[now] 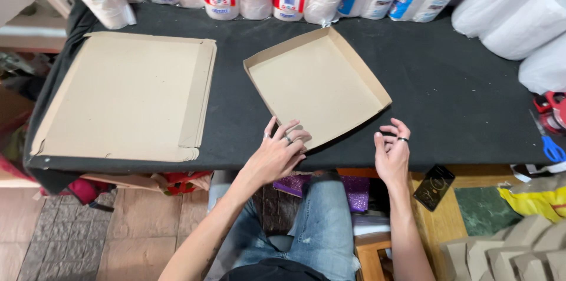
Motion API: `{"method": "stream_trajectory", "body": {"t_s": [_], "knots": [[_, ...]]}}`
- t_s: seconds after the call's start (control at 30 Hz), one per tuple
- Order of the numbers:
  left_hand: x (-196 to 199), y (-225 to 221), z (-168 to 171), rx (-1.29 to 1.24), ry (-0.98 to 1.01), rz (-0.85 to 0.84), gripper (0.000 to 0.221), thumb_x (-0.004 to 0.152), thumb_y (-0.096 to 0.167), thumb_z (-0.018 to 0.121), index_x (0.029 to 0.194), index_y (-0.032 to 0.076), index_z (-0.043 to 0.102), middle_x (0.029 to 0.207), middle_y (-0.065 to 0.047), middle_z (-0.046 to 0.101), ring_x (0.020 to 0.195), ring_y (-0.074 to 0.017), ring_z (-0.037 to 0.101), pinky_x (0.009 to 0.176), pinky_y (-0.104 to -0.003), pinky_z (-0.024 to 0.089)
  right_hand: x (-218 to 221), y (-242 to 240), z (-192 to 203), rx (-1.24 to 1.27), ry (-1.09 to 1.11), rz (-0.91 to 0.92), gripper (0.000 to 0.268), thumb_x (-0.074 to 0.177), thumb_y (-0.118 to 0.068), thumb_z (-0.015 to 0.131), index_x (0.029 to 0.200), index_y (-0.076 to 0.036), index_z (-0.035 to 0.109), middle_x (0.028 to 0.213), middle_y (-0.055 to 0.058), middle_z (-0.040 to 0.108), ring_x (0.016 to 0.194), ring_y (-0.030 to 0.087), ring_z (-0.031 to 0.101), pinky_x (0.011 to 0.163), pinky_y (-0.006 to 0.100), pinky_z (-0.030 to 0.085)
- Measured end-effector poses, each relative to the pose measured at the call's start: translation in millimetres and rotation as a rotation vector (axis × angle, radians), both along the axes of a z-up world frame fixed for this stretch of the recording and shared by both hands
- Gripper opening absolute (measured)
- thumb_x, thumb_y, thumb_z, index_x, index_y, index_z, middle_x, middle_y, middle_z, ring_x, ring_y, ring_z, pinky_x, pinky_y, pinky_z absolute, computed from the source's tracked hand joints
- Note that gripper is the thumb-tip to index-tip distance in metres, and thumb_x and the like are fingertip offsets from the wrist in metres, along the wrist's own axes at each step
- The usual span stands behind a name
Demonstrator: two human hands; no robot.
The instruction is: The person folds and assembles multiple cardboard pizza boxes on a table, stacking them on top of each other as they are finished.
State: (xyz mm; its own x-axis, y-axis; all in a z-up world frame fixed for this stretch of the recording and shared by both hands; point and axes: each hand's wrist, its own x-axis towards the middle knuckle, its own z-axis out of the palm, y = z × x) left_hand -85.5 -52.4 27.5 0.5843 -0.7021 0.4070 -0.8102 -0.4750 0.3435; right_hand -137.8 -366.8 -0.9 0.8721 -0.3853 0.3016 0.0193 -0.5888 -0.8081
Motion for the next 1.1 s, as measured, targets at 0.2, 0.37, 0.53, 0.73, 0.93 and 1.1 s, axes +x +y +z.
{"method": "stream_trajectory", "body": {"t_s": [0.2, 0.37, 0.53, 0.73, 0.93, 1.1], "knots": [[-38.6, -25.3, 70.2, -0.371, 0.183, -0.045, 0.019, 0.102, 0.031, 0.062, 0.097, 0.012, 0.061, 0.121, -0.002, 0.069, 0.138, -0.0351, 0.049, 0.118, -0.068, 0.018, 3.4, -16.5, -16.3, 0.246, -0.124, -0.029, 0.051, 0.102, -0.001, 0.053, 0.145, 0.004, 0.025, 0.125, 0.026, 0.052, 0.098, 0.034, 0.066, 0.079, 0.038, 0.057], [-41.5, -16.1, 106.1, -1.087, 0.574, -0.204, 0.010, 0.101, 0.011, 0.059, 0.097, 0.003, 0.054, 0.119, -0.016, 0.060, 0.135, -0.0392, 0.053, 0.112, -0.058, 0.042, 0.7, -19.4, -6.9, 0.625, -0.193, 0.051, 0.050, 0.110, -0.017, 0.049, 0.147, 0.003, 0.021, 0.134, 0.026, 0.053, 0.105, 0.034, 0.071, 0.082, 0.036, 0.060], [-44.8, -65.8, 99.3, -1.507, 1.123, -0.273, 0.025, 0.104, 0.025, 0.051, 0.115, 0.003, 0.047, 0.117, -0.015, 0.060, 0.115, -0.0289, 0.062, 0.101, -0.060, 0.053, -13.9, -18.2, -2.6, 0.874, -0.241, 0.198, 0.070, 0.107, -0.050, 0.042, 0.157, -0.008, 0.016, 0.152, 0.026, 0.040, 0.120, 0.043, 0.063, 0.095, 0.055, 0.056], [-20.5, -141.6, 37.5, -1.323, 1.239, -0.244, 0.038, 0.104, 0.026, 0.053, 0.135, 0.008, 0.042, 0.134, -0.012, 0.061, 0.125, -0.0247, 0.059, 0.108, -0.060, 0.049, -29.5, -60.4, 44.7, 1.103, -0.396, -0.117, 0.065, 0.106, -0.037, 0.057, 0.155, -0.018, 0.018, 0.143, 0.010, 0.045, 0.107, 0.031, 0.065, 0.095, 0.057, 0.060], [10.5, -236.9, 39.6, -0.956, 1.301, -0.199, 0.065, 0.106, 0.016, 0.054, 0.161, 0.000, 0.023, 0.154, -0.028, 0.044, 0.138, -0.0395, 0.050, 0.111, -0.057, 0.046, -3.8, -158.1, 37.4, 1.052, -0.354, -0.324, 0.095, 0.100, -0.026, 0.074, 0.162, -0.009, 0.004, 0.149, 0.023, 0.029, 0.117, 0.044, 0.062, 0.097, 0.056, 0.062], [36.8, -291.0, -6.9, -0.465, 1.135, 0.119, 0.083, 0.093, 0.031, 0.071, 0.158, -0.003, 0.031, 0.145, -0.023, 0.053, 0.122, -0.0288, 0.067, 0.108, -0.045, 0.055, 3.1, -194.7, 40.5, 0.869, -0.150, -0.502, 0.092, 0.100, -0.032, 0.071, 0.158, 0.009, 0.012, 0.159, 0.038, 0.022, 0.136, 0.051, 0.050, 0.103, 0.052, 0.059]]}}
